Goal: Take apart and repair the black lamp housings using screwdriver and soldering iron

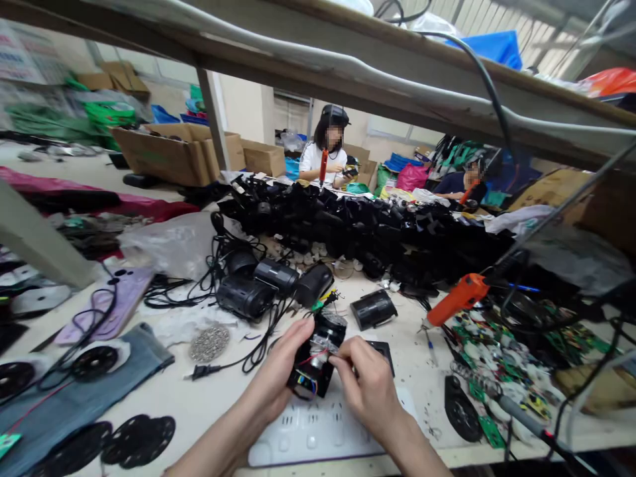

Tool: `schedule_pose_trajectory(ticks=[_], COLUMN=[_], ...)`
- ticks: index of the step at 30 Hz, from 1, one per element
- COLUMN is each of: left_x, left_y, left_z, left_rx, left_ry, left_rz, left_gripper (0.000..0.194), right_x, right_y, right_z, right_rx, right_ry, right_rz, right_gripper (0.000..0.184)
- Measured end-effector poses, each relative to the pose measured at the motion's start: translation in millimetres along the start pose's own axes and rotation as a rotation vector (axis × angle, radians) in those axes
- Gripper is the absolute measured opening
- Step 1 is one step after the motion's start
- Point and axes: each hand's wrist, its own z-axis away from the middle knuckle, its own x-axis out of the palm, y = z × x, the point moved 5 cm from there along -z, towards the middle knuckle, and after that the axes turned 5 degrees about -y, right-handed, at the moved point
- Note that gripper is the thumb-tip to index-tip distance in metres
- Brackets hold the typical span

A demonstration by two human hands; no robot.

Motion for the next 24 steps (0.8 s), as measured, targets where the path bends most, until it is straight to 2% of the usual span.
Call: schedule_pose_trajectory(ticks=[2, 4, 6, 9, 12, 15, 18, 21, 23, 24], left_x=[-5.3, -9.6, -5.9, 6.5, 8.4, 3.3, -1.6, 0.6, 9.7, 16.9], left_y=[-0.1, 1.7, 4.1, 2.5, -2.4, -2.5, 3.4, 8.9, 13.7, 16.4], left_z=[-4.8, -8.6, -13.3, -22.6, -35.6, -50.5, -60.4, -60.4, -54.6, -50.2], left_rx=[0.014, 0.006, 0.005, -0.014, -0.058, -0.041, 0.038, 0.099, 0.197, 0.281], left_ry=[0.087, 0.165, 0.126, -0.017, -0.047, -0.052, -0.02, 0.004, 0.022, 0.035], left_rz=[-0.081, -0.171, -0.309, -0.551, -0.749, -0.975, -1.261, -1.47, -1.659, -1.76], left_gripper=[0.046, 0.051, 0.055, 0.057, 0.06, 0.062, 0.061, 0.06, 0.059, 0.058], right_x=[-24.2, -45.6, -55.9, -52.9, -41.6, -36.8, -46.3, -72.1, -98.8, -113.3], right_y=[3.3, 11.0, 24.5, 53.1, 72.0, 74.0, 65.6, 64.5, 77.2, 88.9], right_z=[13.5, 28.1, 42.0, 58.8, 67.3, 70.1, 73.6, 74.8, 71.3, 69.5], right_rx=[0.013, -0.005, -0.051, -0.078, -0.079, -0.058, -0.033, 0.038, 0.179, 0.292], right_ry=[0.086, 0.138, 0.114, 0.026, -0.034, -0.065, -0.054, 0.075, 0.308, 0.474], right_rz=[-0.007, 0.101, 0.297, 0.432, 0.475, 0.486, 0.453, 0.425, 0.396, 0.351], right_gripper=[0.016, 0.017, 0.019, 0.024, 0.029, 0.031, 0.033, 0.03, 0.025, 0.026])
